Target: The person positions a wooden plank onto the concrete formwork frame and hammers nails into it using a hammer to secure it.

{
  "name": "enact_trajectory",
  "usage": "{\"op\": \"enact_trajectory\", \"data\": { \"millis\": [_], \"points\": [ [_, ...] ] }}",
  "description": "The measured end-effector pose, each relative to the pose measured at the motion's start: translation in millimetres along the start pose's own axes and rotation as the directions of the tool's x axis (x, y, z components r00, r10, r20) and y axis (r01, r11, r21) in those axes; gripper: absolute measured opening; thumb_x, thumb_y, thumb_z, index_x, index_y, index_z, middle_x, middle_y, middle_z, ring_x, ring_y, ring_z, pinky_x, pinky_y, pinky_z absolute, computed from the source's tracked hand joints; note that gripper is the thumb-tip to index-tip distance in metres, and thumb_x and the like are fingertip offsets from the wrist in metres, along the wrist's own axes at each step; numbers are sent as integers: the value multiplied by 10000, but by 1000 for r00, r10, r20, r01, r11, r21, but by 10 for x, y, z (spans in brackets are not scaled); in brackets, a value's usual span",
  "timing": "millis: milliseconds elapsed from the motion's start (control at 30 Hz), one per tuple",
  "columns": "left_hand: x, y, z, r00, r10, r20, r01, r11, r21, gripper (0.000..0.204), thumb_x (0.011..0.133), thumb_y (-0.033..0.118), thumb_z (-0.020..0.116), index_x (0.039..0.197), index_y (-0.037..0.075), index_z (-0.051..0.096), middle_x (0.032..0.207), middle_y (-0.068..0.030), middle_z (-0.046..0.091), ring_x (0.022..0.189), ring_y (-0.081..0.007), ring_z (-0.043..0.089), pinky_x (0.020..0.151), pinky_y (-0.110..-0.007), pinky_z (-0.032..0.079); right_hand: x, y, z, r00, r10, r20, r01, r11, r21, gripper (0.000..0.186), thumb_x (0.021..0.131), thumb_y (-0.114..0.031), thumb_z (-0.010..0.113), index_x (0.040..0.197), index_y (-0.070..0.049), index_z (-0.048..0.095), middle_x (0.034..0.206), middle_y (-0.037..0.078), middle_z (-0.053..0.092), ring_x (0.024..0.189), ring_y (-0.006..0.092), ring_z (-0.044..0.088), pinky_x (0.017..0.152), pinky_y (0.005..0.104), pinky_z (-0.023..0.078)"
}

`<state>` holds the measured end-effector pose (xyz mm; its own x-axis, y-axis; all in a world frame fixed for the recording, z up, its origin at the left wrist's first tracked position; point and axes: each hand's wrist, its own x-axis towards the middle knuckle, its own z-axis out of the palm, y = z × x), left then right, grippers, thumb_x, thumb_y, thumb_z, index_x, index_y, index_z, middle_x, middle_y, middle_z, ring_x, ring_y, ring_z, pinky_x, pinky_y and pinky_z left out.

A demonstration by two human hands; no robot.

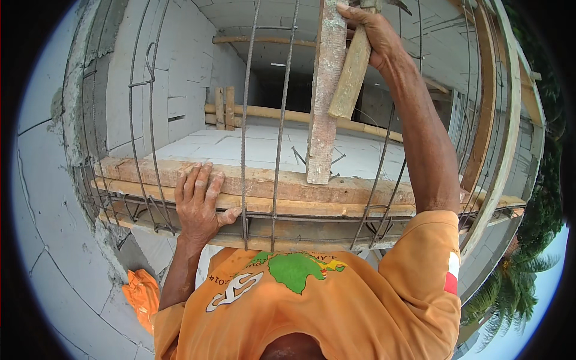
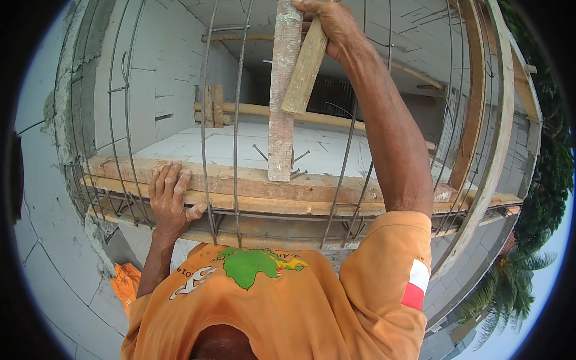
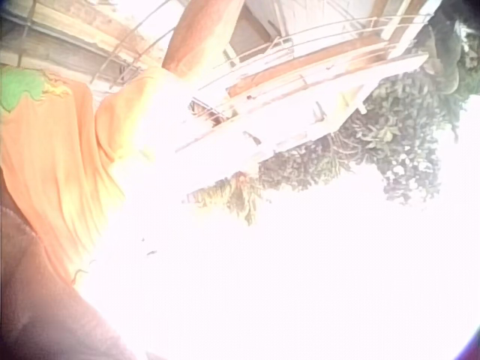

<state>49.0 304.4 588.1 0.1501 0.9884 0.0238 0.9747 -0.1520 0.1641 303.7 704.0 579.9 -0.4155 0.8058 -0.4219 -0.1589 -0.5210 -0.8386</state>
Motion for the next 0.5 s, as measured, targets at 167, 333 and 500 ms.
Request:
{"op": "enact_trajectory", "data": {
  "millis": [167,333,500],
  "points": [
    [-1,26,14,1000,-6,-6,6,1000,-10,774,949,748,397,1303,85,581,1407,-181,557,1340,-386,491,1128,-556,343,67,162,-196,998,-68,-9,64,971,-232,432,916,-267,722,1179,66,642,962,142,672,821,193,702,701,384,644],
    [-9,26,-6,999,-43,-26,43,999,-16,779,925,779,392,1220,105,649,1356,-174,606,1313,-366,519,1136,-546,343,-77,59,22,999,-32,-11,30,982,-186,393,932,-242,706,1177,55,624,948,132,672,817,187,713,705,364,651],
    [49,36,-7,999,-42,-25,41,998,-37,761,936,763,403,1225,105,653,1352,-175,609,1308,-368,523,1135,-548,345,-116,21,8,1000,-19,-20,16,987,-158,425,933,-261,711,1178,71,609,941,129,671,774,180,719,677,333,656]
  ]
}}
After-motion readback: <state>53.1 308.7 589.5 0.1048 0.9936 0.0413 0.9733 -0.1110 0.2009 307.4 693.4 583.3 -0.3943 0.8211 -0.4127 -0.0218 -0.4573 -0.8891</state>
